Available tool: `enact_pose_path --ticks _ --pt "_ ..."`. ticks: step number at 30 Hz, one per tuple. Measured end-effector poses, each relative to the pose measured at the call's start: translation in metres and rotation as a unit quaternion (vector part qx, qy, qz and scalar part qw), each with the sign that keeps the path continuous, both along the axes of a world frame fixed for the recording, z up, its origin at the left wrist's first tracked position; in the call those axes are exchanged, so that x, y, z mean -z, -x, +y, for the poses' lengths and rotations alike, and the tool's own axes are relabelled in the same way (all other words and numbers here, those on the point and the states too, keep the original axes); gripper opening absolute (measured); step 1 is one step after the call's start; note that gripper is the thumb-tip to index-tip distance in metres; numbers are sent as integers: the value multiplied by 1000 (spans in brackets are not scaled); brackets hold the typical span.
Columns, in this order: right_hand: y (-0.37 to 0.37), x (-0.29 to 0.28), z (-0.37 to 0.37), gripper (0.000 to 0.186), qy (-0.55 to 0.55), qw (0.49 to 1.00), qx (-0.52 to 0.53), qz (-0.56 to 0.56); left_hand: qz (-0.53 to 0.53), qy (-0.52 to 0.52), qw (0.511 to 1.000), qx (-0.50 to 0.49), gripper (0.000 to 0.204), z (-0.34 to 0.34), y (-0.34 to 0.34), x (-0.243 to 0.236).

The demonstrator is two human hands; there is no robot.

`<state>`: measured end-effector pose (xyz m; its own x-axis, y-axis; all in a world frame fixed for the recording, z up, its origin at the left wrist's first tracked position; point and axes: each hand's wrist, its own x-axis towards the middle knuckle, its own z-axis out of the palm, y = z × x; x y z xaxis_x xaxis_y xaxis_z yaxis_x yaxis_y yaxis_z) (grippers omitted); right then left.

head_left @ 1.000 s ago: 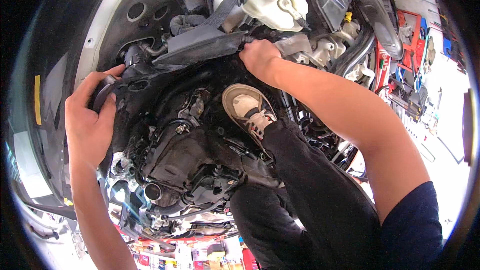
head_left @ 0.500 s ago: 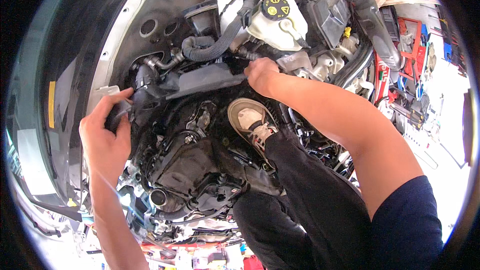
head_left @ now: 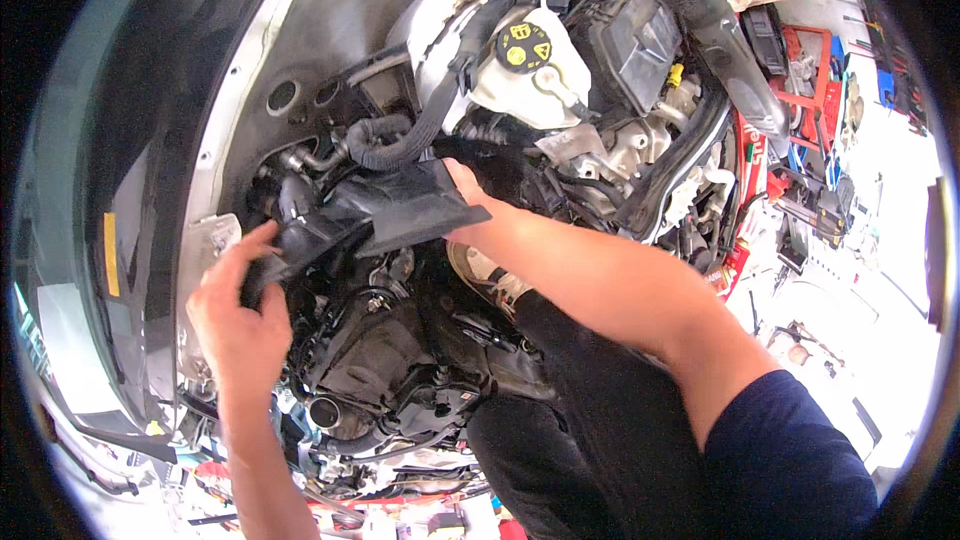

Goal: The person aligns and fits a plastic cowl panel and trim over the vehicle engine compartment bulkhead by hand.

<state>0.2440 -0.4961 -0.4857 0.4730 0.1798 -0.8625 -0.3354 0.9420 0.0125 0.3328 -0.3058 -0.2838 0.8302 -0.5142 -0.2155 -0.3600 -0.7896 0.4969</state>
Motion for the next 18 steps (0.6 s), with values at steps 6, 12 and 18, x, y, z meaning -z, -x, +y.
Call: enact_pose_path --ticks 6,12,18 --pt "-8 -9 10 60 -122 943 115 -289 -40 -27 999 19 45 -1 21 3" --pt "-4 -30 -15 55 -75 960 68 -262 -38 -8 999 35 25 -19 29 8" --pt "4 -23 -2 48 203 958 17 -200 -33 -7 997 71 24 -20 34 12"
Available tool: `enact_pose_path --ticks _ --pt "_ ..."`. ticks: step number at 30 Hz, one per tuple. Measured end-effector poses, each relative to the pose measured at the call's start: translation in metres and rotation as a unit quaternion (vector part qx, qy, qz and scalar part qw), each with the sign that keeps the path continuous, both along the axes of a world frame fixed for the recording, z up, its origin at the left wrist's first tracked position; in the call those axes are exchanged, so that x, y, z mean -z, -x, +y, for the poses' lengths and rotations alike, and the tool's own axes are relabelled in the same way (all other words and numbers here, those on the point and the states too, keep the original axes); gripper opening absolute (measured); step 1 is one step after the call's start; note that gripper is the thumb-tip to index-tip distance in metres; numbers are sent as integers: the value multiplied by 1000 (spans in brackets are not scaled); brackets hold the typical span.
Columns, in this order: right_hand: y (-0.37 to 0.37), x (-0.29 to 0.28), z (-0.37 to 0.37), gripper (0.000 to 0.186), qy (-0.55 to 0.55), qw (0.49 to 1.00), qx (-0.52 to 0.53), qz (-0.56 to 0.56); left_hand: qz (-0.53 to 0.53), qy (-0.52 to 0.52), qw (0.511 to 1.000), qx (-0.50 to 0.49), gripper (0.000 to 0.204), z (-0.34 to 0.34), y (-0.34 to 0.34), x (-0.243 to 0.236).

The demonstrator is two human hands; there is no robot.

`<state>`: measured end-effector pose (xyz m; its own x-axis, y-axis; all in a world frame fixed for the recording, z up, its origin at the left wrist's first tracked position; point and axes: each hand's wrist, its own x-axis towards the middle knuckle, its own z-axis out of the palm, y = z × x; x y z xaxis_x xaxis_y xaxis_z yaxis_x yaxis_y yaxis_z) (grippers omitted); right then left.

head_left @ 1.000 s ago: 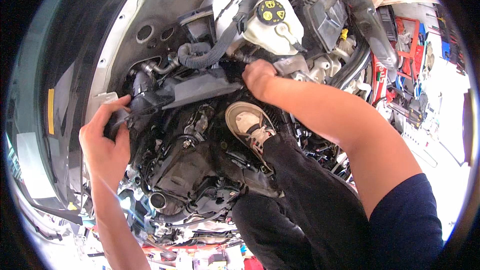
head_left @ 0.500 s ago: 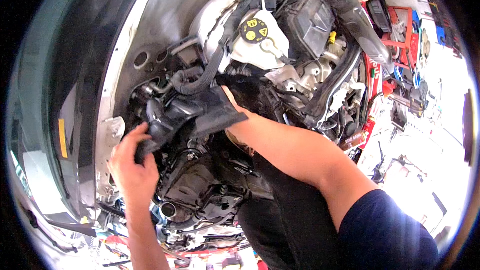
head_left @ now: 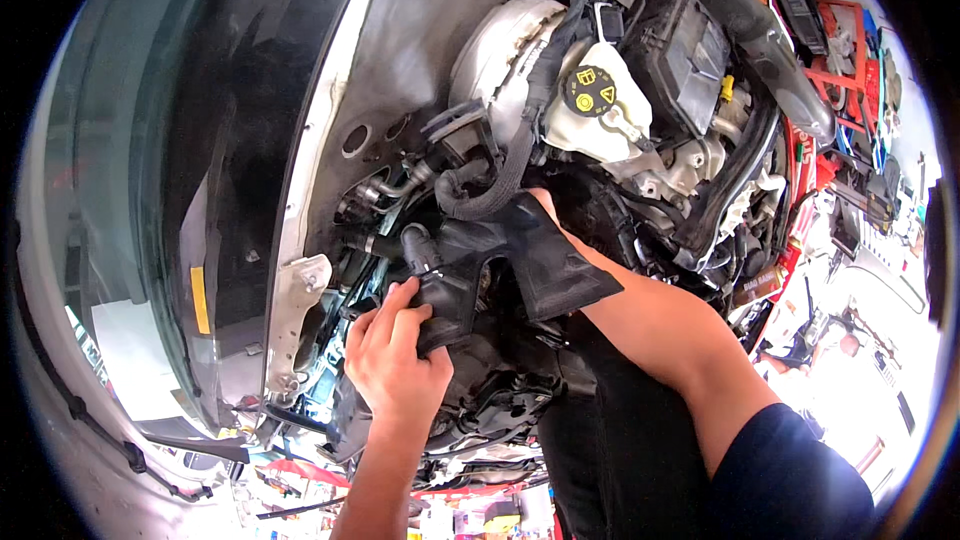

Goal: The person aligns and fits a plastic cowl panel and trim over the vehicle engine compartment bulkhead by hand.

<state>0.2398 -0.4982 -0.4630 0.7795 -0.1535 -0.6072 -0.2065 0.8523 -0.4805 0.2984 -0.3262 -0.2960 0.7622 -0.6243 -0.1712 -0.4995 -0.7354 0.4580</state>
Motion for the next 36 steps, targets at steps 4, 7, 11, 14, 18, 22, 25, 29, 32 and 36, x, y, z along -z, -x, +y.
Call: enact_pose_path --ticks 4,7,11,14,18,22,25,29,32,36 --pt "-14 15 -14 32 -132 891 182 394 1 -18 1000 2 25 13 4 -6" --pt "27 89 -24 27 163 963 -72 202 7 -12 1000 -1 27 4 8 -4" --pt "60 150 -57 29 351 919 -176 48 1 3 1000 4 27 -10 15 0" --pt "34 89 -36 33 8 988 -124 96 15 -34 999 -2 28 7 20 -4" --pt "-9 -17 -39 35 -189 970 -112 104 26 -24 999 9 32 5 30 0" --pt "-45 -44 -34 34 -53 940 -273 199 14 -25 1000 8 35 11 20 -2" --pt "-47 -53 -33 37 131 893 -344 260 46 4 999 -9 36 9 7 -2" --pt "-23 -28 -46 45 189 863 -367 292 69 43 997 -18 26 9 6 -1" --pt "-7 -22 -44 38 203 863 -352 299 74 72 994 -42 20 20 4 -2" --pt "7 -3 -62 32 264 847 -397 234 86 58 993 -52 36 24 4 -2"
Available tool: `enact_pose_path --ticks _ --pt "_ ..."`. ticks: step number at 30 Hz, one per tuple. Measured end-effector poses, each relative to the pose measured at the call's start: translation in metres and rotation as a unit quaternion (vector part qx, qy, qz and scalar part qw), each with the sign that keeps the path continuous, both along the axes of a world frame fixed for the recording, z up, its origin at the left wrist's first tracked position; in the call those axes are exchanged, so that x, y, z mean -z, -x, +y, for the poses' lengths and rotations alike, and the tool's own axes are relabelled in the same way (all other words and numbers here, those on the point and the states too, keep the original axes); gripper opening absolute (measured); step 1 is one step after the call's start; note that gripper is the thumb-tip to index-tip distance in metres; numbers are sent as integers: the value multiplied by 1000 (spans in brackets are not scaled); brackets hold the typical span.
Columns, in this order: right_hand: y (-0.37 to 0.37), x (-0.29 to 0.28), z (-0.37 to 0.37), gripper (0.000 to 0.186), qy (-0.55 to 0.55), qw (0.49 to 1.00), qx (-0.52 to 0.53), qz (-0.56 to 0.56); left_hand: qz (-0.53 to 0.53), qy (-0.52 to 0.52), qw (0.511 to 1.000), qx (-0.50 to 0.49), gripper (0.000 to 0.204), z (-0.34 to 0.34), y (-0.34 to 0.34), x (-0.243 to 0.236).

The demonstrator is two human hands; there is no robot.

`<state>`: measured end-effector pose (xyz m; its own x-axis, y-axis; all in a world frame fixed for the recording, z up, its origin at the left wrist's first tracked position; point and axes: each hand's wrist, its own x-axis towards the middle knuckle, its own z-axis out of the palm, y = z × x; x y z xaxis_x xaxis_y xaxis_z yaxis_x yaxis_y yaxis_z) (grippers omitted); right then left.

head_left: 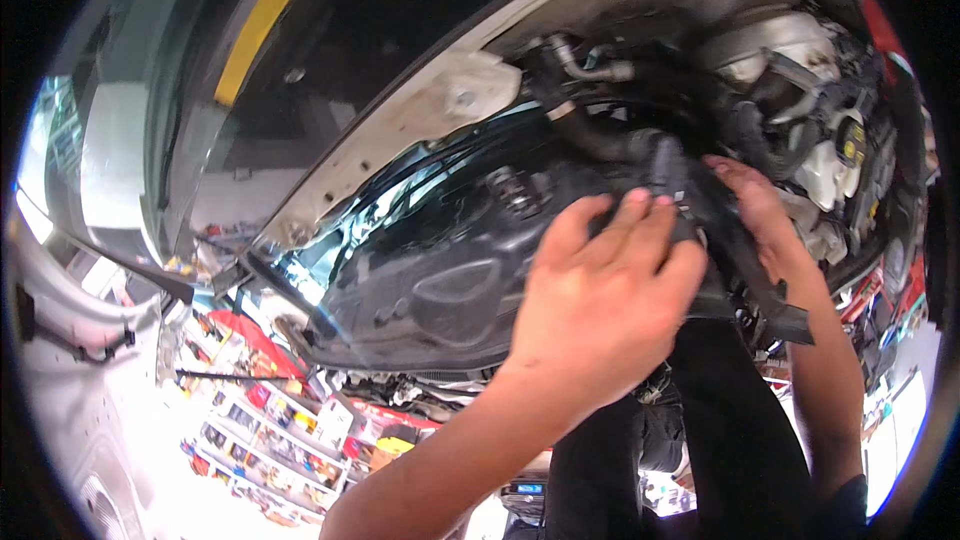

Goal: The person aligns and fits a plastic cowl panel and trim over the vehicle engine compartment bulkhead by hand.

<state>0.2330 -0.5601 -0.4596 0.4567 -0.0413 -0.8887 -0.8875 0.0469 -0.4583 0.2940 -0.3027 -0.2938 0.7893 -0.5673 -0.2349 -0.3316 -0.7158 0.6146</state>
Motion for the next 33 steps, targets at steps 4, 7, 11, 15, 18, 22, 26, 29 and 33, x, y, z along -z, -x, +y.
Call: enact_pose_path --ticks 4,7,11,15,18,22,26,29,33 --pt "-14 7 2 32 91 985 -146 -34 48 137 989 -38 15 6 1 3" --pt "0 25 -33 33 126 982 -137 -30 -9 233 960 -156 18 28 -4 -5" --pt "-20 -6 9 43 251 934 -247 -52 325 -48 907 -262 30 150 -24 31" --pt "-35 -13 6 44 235 925 -298 -25 426 -154 889 -61 49 166 -36 113" --pt "-37 -11 13 40 140 956 -256 18 527 -144 835 -65 49 159 -44 165" --pt "-33 -13 7 34 96 967 -234 8 510 -71 849 -120 47 157 -31 173" --pt "-38 -20 7 31 111 946 -304 -33 379 -83 909 -150 49 166 -22 191" --pt "-35 -16 2 29 148 929 -335 -58 376 -104 919 -52 49 164 -25 205" --pt "-43 -25 8 28 172 904 -386 -64 415 -81 904 -60 51 167 -28 223"
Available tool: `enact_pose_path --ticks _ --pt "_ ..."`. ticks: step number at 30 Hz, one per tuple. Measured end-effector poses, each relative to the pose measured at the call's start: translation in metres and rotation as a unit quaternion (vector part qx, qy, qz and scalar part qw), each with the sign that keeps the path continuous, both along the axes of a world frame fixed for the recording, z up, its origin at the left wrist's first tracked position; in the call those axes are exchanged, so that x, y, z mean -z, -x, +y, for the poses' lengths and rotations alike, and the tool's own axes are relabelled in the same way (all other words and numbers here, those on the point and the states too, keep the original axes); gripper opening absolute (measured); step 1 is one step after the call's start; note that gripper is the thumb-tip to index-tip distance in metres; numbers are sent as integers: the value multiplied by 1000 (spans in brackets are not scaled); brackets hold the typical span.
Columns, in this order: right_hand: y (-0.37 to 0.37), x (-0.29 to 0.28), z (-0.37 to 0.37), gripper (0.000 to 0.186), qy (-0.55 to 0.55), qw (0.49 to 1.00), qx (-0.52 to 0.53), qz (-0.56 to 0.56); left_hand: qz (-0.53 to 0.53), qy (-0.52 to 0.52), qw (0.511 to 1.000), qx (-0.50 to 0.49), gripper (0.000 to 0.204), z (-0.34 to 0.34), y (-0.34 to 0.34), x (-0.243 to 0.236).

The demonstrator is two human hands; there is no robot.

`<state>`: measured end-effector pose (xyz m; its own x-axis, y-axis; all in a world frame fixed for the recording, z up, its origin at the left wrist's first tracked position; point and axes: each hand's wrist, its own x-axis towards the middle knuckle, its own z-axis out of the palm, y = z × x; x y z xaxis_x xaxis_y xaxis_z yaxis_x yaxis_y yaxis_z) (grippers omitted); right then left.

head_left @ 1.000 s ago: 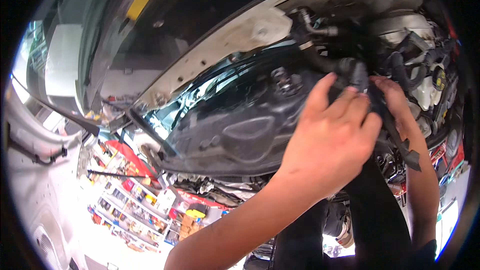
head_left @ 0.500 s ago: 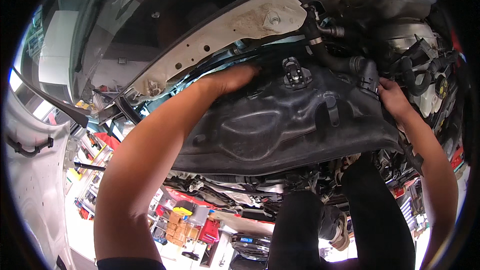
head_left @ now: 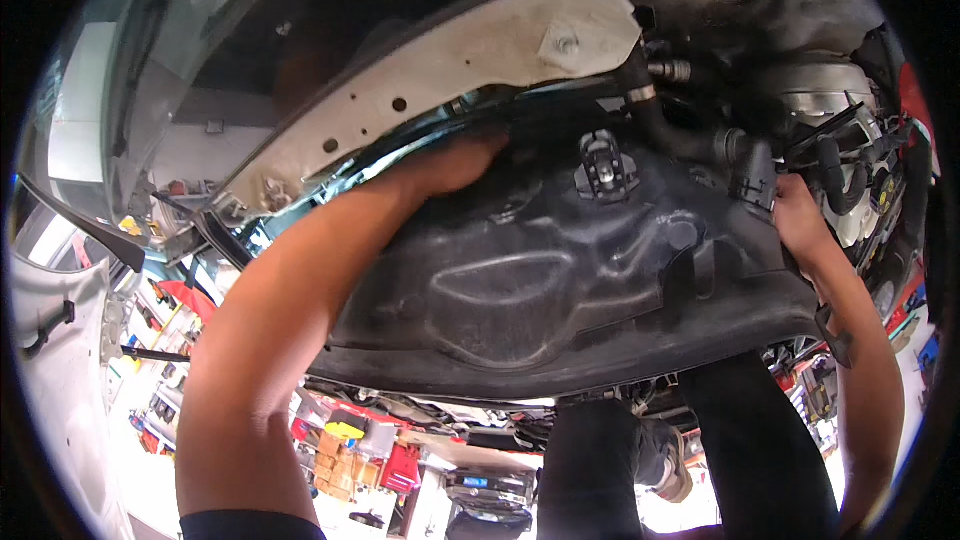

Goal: The person aligns and fits a plastic cowl panel and trim over the vehicle engine compartment bulkhead by hand.

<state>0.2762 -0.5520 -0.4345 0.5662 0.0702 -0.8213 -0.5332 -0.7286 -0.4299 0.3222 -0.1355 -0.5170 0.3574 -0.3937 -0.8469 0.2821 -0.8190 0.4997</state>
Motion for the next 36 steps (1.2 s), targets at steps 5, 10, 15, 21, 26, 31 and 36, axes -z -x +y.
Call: enact_pose_path --ticks 5,10,15,21,26,31,36 --pt "0 -13 1 28 6 999 43 12 30 -13 998 48 56 12 8 47" --pt "-11 -10 0 36 30 999 -23 6 44 -31 998 26 61 17 20 52" --pt "-14 5 -19 54 223 970 -51 79 -17 -23 999 35 60 -4 12 25" --pt "-4 6 -15 36 134 991 0 -17 22 -35 999 20 60 3 9 29" --pt "-14 -12 31 53 157 987 25 28 31 -125 990 60 60 9 0 -31" --pt "-8 0 0 59 159 987 -14 8 112 -125 960 -224 55 103 15 -184" --pt "-11 21 -20 46 24 994 72 79 -286 -190 909 -235 56 275 148 -287"
